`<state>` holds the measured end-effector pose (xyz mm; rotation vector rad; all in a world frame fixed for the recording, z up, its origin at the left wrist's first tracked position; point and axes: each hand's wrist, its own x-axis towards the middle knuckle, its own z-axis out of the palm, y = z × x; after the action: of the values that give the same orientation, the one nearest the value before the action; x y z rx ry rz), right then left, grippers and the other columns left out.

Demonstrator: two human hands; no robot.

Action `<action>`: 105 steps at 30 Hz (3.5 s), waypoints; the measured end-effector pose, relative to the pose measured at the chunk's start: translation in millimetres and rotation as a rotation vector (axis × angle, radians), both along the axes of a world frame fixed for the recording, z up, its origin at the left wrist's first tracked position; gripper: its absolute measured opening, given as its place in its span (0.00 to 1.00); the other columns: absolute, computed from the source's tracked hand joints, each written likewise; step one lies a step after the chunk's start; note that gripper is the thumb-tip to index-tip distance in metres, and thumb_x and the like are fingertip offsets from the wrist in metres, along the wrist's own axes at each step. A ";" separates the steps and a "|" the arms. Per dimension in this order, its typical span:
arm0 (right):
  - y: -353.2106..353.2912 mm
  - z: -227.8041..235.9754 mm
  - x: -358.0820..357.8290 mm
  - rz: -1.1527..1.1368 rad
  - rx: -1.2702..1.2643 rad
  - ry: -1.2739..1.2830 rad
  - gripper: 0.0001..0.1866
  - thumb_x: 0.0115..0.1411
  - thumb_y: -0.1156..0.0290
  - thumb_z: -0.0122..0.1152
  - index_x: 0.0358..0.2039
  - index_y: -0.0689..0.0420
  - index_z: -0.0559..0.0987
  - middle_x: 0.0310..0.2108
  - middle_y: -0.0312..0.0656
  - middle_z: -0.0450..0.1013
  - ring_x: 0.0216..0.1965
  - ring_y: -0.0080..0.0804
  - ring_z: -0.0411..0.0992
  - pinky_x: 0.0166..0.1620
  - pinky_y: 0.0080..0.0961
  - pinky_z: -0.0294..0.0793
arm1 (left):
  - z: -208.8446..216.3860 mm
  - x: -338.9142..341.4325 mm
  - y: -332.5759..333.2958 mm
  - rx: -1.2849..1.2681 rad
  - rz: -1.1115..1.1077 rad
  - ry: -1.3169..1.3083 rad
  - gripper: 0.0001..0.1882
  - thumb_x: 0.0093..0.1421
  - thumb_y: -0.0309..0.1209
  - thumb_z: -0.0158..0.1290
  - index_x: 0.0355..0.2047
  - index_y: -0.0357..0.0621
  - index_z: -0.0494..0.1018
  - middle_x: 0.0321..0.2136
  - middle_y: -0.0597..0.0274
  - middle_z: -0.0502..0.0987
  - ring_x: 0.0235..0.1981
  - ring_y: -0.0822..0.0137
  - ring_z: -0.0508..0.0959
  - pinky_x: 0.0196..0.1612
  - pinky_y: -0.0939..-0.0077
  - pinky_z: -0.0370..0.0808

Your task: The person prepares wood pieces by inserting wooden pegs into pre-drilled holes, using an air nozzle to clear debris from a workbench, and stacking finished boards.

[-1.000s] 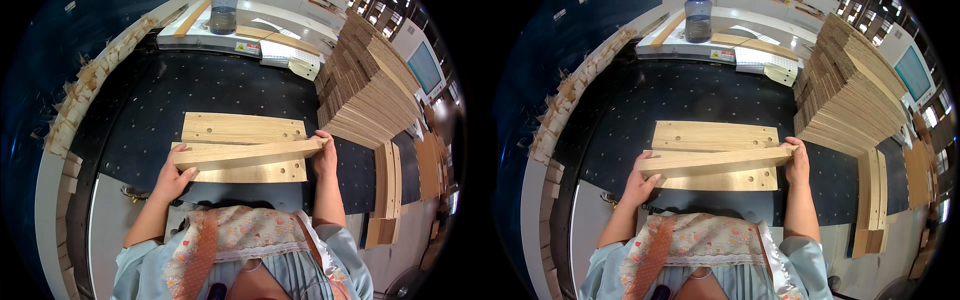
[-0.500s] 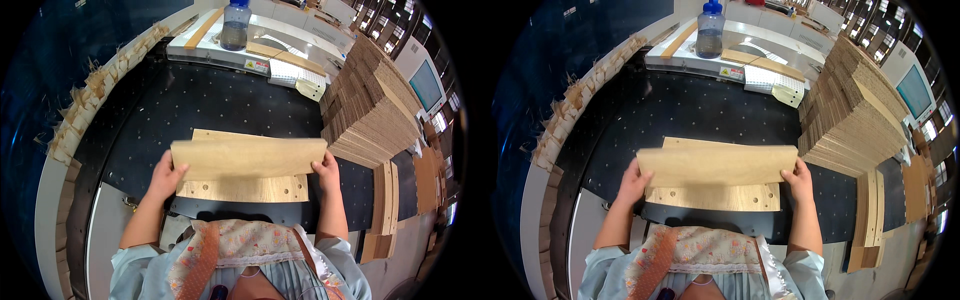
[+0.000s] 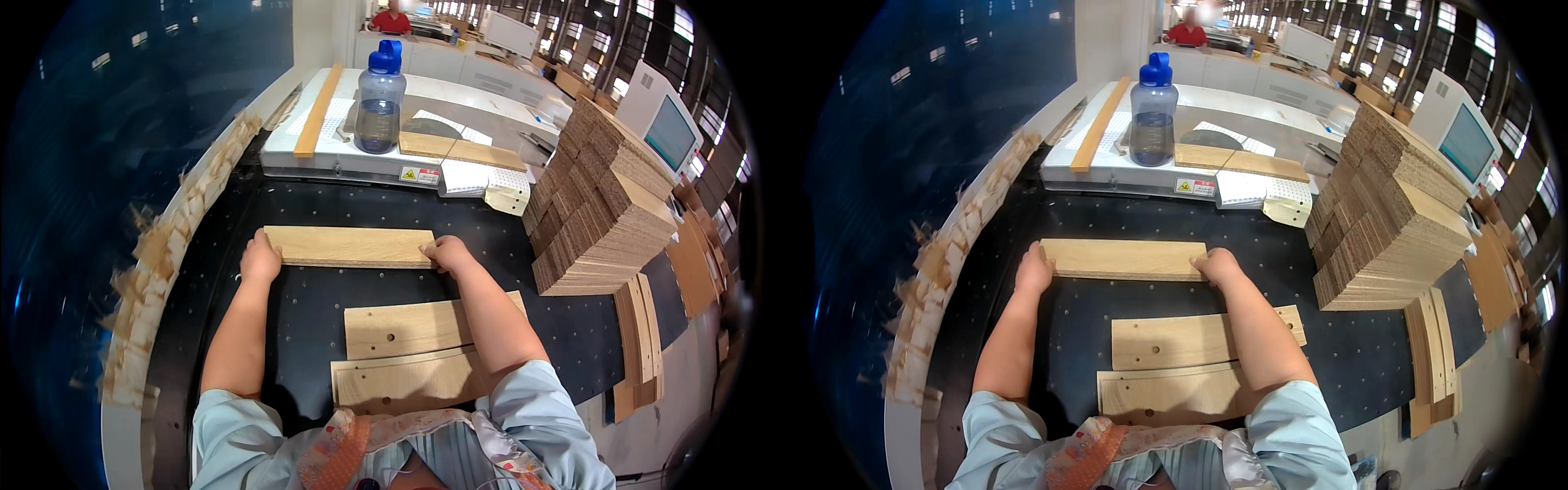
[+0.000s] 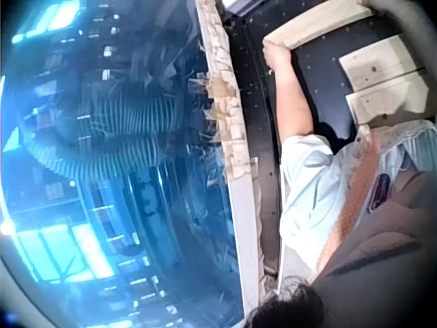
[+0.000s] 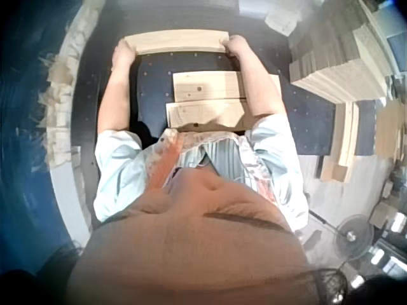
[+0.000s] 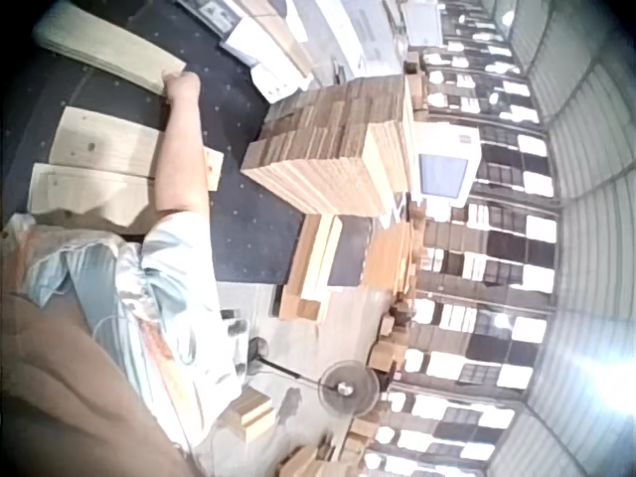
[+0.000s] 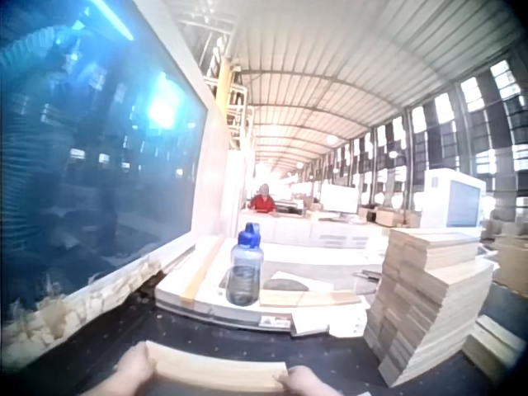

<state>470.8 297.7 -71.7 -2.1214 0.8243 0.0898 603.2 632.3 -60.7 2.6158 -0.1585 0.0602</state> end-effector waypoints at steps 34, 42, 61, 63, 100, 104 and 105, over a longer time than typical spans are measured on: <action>-17.9 -107.2 -440.7 -1.127 -0.457 -0.824 0.08 0.56 0.80 0.50 0.37 0.60 0.73 0.33 0.32 0.69 0.35 0.19 0.65 0.41 0.15 0.65 | -44.4 110.1 -146.4 -1.555 0.146 0.253 0.29 0.49 0.23 0.52 0.52 0.28 0.56 0.52 0.47 0.61 0.52 0.58 0.64 0.56 0.66 0.57; -9.3 -95.9 -430.8 -1.115 -0.544 -0.735 0.06 0.54 0.81 0.51 0.32 0.61 0.74 0.30 0.32 0.69 0.33 0.20 0.65 0.42 0.16 0.65 | -50.7 121.5 -145.6 -1.773 0.169 0.367 0.27 0.50 0.23 0.51 0.51 0.32 0.59 0.50 0.50 0.65 0.51 0.60 0.64 0.57 0.64 0.55; 9.5 -75.7 -392.8 -1.084 -0.734 -0.408 0.05 0.48 0.78 0.55 0.28 0.62 0.76 0.26 0.41 0.72 0.31 0.28 0.70 0.38 0.22 0.69 | -37.2 145.7 -123.4 -1.484 0.301 0.469 0.33 0.42 0.36 0.63 0.49 0.43 0.65 0.58 0.57 0.57 0.52 0.60 0.60 0.55 0.70 0.58; 13.9 -67.1 -382.3 -1.132 -0.677 -0.403 0.05 0.48 0.77 0.55 0.28 0.61 0.76 0.26 0.42 0.72 0.32 0.30 0.71 0.39 0.23 0.69 | -44.9 156.7 -121.5 -1.496 0.301 0.439 0.31 0.43 0.36 0.62 0.48 0.40 0.66 0.57 0.58 0.59 0.52 0.64 0.60 0.55 0.73 0.58; 20.9 -60.3 -375.5 -1.005 -0.812 -0.371 0.04 0.46 0.76 0.55 0.25 0.57 0.77 0.27 0.41 0.72 0.35 0.39 0.68 0.40 0.31 0.68 | -49.5 196.5 -92.5 -1.325 0.098 0.568 0.31 0.49 0.48 0.56 0.49 0.44 0.67 0.54 0.62 0.65 0.59 0.70 0.55 0.59 0.70 0.48; 19.9 -60.3 -376.3 -0.993 -0.766 -0.367 0.05 0.48 0.74 0.56 0.26 0.57 0.78 0.29 0.41 0.73 0.37 0.39 0.69 0.42 0.31 0.68 | -18.0 135.2 -66.8 -1.322 -0.141 0.591 0.33 0.55 0.47 0.51 0.55 0.39 0.61 0.54 0.58 0.65 0.62 0.63 0.54 0.62 0.63 0.47; 19.6 -55.9 -375.3 -0.966 -0.753 -0.374 0.05 0.49 0.72 0.56 0.28 0.57 0.78 0.30 0.41 0.73 0.37 0.39 0.69 0.43 0.30 0.68 | -9.4 117.5 -53.8 -1.284 -0.332 0.648 0.32 0.56 0.45 0.50 0.56 0.38 0.60 0.54 0.56 0.65 0.60 0.62 0.57 0.61 0.64 0.50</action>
<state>95.5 317.3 -127.6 -2.0068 1.7150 -1.2415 720.7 578.5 -70.1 1.2135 -0.2171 -0.5919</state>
